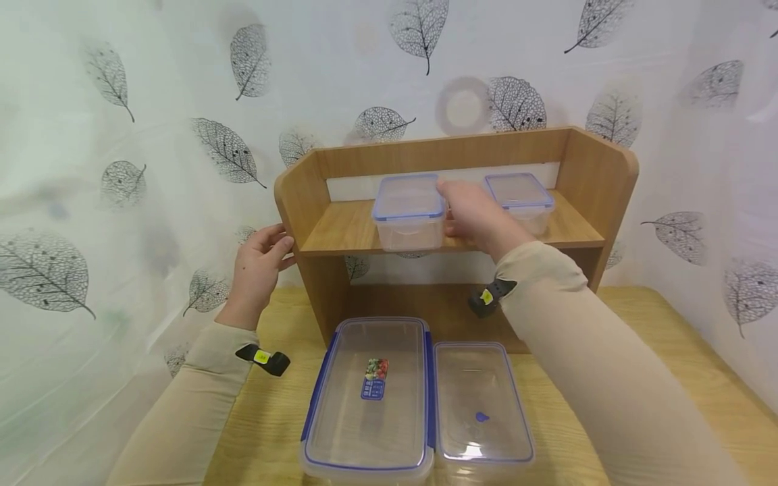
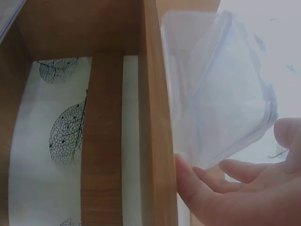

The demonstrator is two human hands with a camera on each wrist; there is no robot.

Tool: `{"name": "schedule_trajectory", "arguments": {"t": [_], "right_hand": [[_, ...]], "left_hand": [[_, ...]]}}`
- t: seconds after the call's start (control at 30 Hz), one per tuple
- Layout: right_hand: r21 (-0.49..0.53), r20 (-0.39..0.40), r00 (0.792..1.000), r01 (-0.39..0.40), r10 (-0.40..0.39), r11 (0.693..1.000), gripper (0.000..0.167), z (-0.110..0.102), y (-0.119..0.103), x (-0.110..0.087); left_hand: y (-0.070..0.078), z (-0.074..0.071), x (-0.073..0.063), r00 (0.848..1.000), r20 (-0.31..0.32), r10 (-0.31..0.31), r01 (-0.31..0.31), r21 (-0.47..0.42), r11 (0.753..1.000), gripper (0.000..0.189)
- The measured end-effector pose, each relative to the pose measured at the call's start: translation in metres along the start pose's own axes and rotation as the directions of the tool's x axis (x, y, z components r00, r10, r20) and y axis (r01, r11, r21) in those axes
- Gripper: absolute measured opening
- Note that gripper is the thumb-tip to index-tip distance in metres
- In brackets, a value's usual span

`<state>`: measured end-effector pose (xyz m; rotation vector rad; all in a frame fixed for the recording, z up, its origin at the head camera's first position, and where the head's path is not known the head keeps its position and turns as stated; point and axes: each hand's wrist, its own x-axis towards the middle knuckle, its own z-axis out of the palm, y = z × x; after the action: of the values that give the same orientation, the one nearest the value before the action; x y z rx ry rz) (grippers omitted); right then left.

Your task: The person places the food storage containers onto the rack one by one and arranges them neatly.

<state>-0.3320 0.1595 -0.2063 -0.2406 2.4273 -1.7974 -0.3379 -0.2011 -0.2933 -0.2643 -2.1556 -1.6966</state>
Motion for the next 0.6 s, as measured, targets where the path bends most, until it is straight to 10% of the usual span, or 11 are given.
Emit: {"name": "schedule_trajectory", "arguments": {"t": [0.4,0.6], "right_hand": [[-0.133,-0.012,0.994,0.109,-0.111,0.985,0.067,-0.004,0.009,-0.034],[-0.413,0.005,0.943,0.304,-0.332,0.858,0.065,0.003,0.018,-0.055]], "left_hand": [[0.001,0.000,-0.001,1.000,-0.006,-0.002,0.002,0.005,1.000,0.040],[0.001,0.000,0.000,1.000,-0.006,0.003,-0.003,0.002,1.000,0.040]]}}
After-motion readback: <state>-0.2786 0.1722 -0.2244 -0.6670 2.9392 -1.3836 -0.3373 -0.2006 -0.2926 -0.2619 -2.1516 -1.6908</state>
